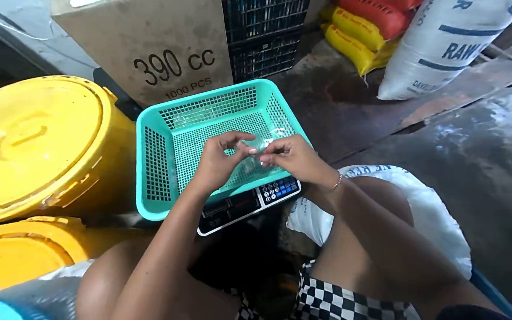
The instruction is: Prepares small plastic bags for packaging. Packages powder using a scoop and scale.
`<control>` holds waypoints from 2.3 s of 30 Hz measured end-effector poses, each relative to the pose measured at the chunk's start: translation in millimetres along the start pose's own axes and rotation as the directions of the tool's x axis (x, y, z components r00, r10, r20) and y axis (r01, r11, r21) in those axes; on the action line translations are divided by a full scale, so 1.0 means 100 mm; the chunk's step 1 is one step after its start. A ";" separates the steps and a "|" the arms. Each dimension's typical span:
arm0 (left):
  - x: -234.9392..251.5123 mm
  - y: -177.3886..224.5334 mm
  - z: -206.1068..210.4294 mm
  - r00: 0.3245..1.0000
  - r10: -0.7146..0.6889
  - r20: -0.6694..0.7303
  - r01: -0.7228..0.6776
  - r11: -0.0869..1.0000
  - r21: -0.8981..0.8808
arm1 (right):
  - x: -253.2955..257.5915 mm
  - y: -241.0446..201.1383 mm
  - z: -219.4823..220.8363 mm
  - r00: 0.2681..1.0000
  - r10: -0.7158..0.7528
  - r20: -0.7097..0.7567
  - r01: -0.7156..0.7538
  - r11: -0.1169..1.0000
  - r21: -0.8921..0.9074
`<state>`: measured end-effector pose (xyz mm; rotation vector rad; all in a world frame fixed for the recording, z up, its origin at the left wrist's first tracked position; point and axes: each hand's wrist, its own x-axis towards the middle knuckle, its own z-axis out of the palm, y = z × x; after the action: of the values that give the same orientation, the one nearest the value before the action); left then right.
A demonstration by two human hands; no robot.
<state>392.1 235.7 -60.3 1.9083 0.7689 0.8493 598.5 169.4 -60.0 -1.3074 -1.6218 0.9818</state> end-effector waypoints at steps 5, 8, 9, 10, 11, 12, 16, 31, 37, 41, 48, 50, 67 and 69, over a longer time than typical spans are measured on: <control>0.00 -0.04 0.04 0.999 0.029 -0.024 -0.030 0.999 -0.024 | -0.02 -0.02 0.04 0.999 0.032 -0.034 -0.033 0.999 -0.027; -0.02 -0.05 0.15 0.998 0.032 -0.054 -0.032 0.999 0.005 | -0.03 -0.04 0.13 0.996 -0.009 -0.086 -0.002 0.991 -0.131; -0.04 -0.04 0.20 0.997 0.012 -0.078 -0.010 0.999 0.037 | -0.04 -0.02 0.16 0.992 -0.051 -0.118 0.032 0.987 -0.158; -0.05 -0.02 0.25 0.995 -0.009 -0.102 0.017 0.997 0.080 | -0.04 0.02 0.19 0.983 -0.104 -0.153 0.077 0.982 -0.172; -0.06 0.01 0.30 0.992 -0.029 -0.126 0.045 0.991 0.129 | -0.03 0.05 0.21 0.970 -0.152 -0.187 0.120 0.978 -0.172; -0.06 0.03 0.34 0.988 -0.041 -0.150 0.067 0.982 0.174 | -0.02 0.08 0.23 0.960 -0.176 -0.218 0.145 0.978 -0.154; -0.06 0.10 0.36 0.981 0.031 -0.190 0.030 0.949 0.314 | -0.06 -0.03 0.16 0.989 -0.030 -0.144 0.030 1.000 -0.004; -0.05 -0.04 0.32 0.986 0.103 -0.130 -0.054 0.942 0.331 | -0.14 -0.13 0.13 0.998 0.029 -0.064 -0.025 0.998 0.064; -0.10 0.02 0.35 0.984 0.099 -0.151 -0.037 0.929 0.369 | -0.17 -0.13 0.15 0.998 0.001 -0.065 0.001 0.999 0.043; -0.10 0.06 0.46 0.967 0.118 -0.225 0.000 0.885 0.465 | -0.16 -0.04 0.25 0.978 -0.069 -0.196 0.067 0.998 -0.019; -0.04 0.01 0.36 0.967 0.088 -0.239 0.033 0.887 0.461 | -0.06 -0.07 0.01 0.991 0.097 0.089 -0.121 0.942 0.314; -0.02 -0.02 0.30 0.975 0.103 -0.199 0.000 0.889 0.457 | -0.03 -0.05 -0.05 0.985 0.120 0.127 -0.152 0.947 0.284; -0.08 -0.02 0.38 0.977 -0.109 -0.181 0.083 0.986 -0.147 | -0.01 0.04 -0.10 0.997 0.064 0.048 -0.076 0.953 0.292; -0.08 -0.01 0.36 0.979 -0.087 -0.184 0.060 0.987 -0.147 | -0.02 0.03 -0.15 0.998 0.056 0.014 -0.057 0.964 0.259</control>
<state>416.2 213.0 -77.1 1.6810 0.8652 1.0226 613.8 168.6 -57.1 -1.1768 -1.4111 1.1907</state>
